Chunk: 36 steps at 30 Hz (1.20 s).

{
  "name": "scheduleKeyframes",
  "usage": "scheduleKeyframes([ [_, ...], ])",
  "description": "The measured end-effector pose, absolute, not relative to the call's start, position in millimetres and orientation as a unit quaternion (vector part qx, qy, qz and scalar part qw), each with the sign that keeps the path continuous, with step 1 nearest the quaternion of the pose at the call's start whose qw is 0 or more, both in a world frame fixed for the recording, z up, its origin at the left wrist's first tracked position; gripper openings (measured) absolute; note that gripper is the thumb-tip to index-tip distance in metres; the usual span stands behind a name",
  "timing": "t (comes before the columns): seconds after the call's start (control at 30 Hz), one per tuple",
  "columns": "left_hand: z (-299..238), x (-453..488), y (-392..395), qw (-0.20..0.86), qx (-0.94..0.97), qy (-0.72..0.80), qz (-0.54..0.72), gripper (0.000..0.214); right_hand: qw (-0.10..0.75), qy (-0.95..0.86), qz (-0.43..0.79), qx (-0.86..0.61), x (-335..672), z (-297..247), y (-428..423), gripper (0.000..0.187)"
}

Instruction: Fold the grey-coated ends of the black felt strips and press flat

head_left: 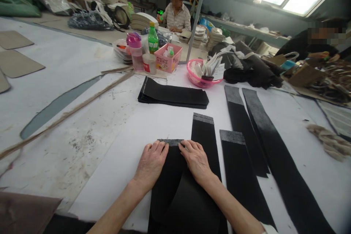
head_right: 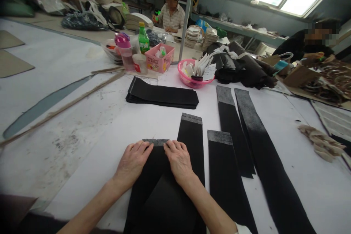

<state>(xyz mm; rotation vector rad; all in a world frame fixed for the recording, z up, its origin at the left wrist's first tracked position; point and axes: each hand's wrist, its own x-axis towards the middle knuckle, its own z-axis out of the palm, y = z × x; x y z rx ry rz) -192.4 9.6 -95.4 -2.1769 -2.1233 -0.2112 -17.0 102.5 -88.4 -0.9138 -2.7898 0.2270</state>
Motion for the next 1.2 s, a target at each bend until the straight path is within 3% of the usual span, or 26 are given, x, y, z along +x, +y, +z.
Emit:
scheduleKeyframes([
  [0.17,-94,-201,8,0.026,-0.715,-0.694,-0.084,0.037,0.116,-0.928,0.130,-0.329,-14,-89,110,0.030],
  [0.37,-90,-204,8,0.013,-0.720,-0.688,-0.091,0.036,0.181,-0.879,0.182,-0.402,-20,-78,128,0.013],
  [0.8,-92,-220,14,-0.025,-0.735,-0.657,-0.168,0.025,-0.009,-0.939,0.114,-0.324,-78,-65,144,0.018],
  [1.07,-95,-237,32,-0.110,-0.689,-0.669,-0.254,0.012,-0.025,-0.945,0.144,-0.292,-83,-64,157,0.016],
  [1.2,-91,-238,36,-0.121,-0.691,-0.676,-0.226,0.024,-0.018,-0.947,0.161,-0.276,-79,-64,156,0.015],
])
